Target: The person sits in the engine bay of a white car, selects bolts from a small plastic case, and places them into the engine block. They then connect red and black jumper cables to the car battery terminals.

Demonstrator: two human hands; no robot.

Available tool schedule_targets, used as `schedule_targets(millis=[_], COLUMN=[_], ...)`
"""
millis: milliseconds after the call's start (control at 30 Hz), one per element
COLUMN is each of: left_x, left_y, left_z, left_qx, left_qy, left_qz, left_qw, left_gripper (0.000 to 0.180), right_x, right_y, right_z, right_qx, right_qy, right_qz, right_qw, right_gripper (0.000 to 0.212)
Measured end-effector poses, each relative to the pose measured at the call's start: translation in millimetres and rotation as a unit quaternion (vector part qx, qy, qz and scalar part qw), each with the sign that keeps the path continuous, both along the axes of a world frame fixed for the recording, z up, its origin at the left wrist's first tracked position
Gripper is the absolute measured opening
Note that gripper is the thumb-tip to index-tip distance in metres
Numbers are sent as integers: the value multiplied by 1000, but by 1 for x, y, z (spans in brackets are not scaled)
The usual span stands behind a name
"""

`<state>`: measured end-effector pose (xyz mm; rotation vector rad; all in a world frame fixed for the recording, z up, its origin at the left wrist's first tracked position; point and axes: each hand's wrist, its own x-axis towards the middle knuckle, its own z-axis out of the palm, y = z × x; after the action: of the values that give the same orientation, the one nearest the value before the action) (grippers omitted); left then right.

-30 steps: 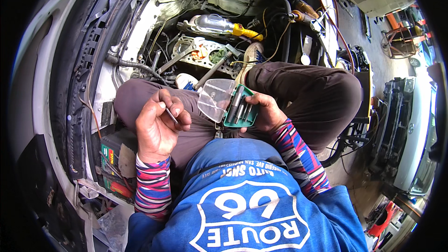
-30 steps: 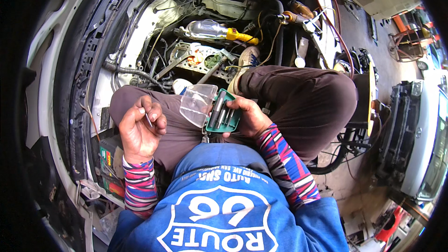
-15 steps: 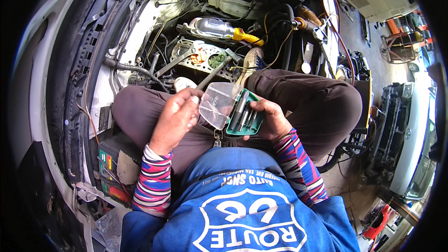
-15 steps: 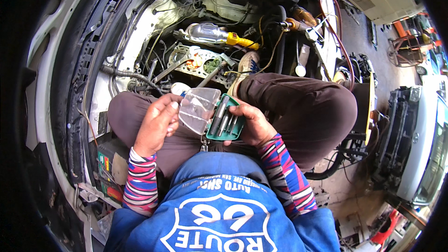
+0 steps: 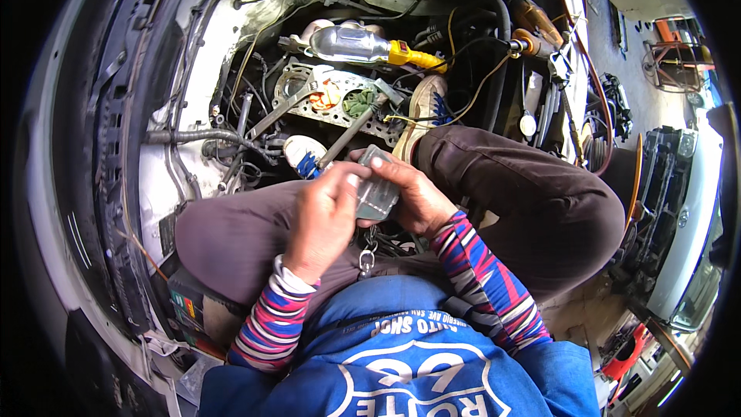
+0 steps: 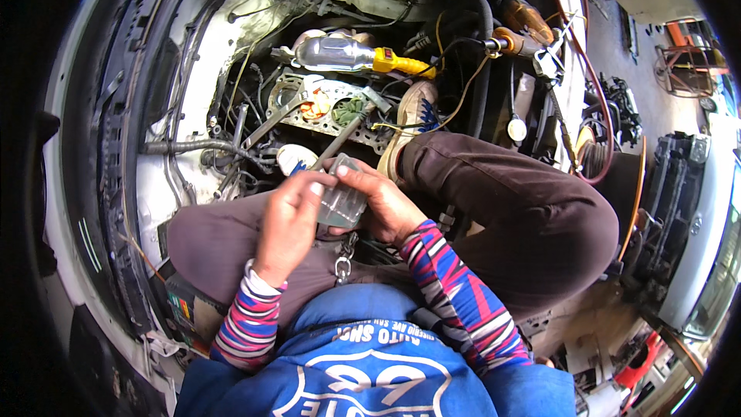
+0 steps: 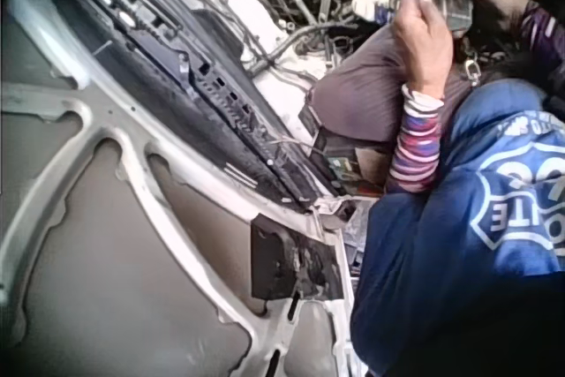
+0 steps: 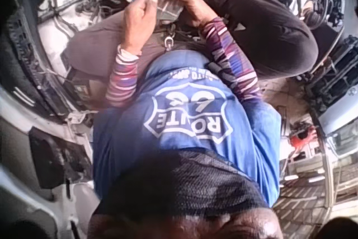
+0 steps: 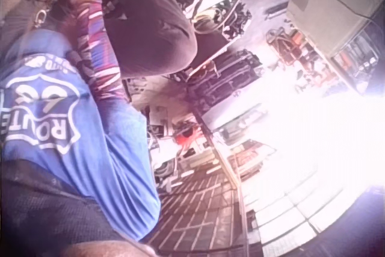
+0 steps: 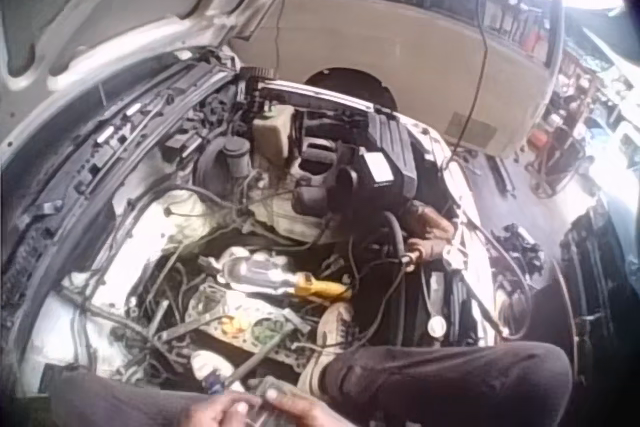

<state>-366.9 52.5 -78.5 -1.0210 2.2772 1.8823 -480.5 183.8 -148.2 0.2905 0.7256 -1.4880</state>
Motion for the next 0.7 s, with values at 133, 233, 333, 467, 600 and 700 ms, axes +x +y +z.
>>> schedule_targets(millis=[133, 233, 333, 467, 600, 700], left_x=[-35, -74, -103, -118, -120, -124], left_y=[-62, -93, -123, -156, -171, -175], left_z=[-40, -106, -183, -268, -306, -308], left_qx=[29, 37, 7, -308, -335, -329], left_qy=[-76, -80, -174, -108, -75, -90], left_qz=[51, 112, 91, -76, -159, -187], left_qw=[995, 990, 981, 942, 926, 921], left_gripper=[31, 35, 22, 23, 24, 22], right_x=[-6, 1, 9, 10, 5, 5], right_y=[-12, -9, -2, 8, 8, 4], right_z=[-46, -75, -94, -100, -100, -100], right_qx=[5, 60, 125, 181, 199, 185], right_qy=[10, 31, 82, 89, 64, 40], right_qz=[12, 6, 29, 45, 29, 5], right_qw=[1000, 998, 988, 978, 978, 982], right_gripper=[53, 49, 39, 39, 39, 44])
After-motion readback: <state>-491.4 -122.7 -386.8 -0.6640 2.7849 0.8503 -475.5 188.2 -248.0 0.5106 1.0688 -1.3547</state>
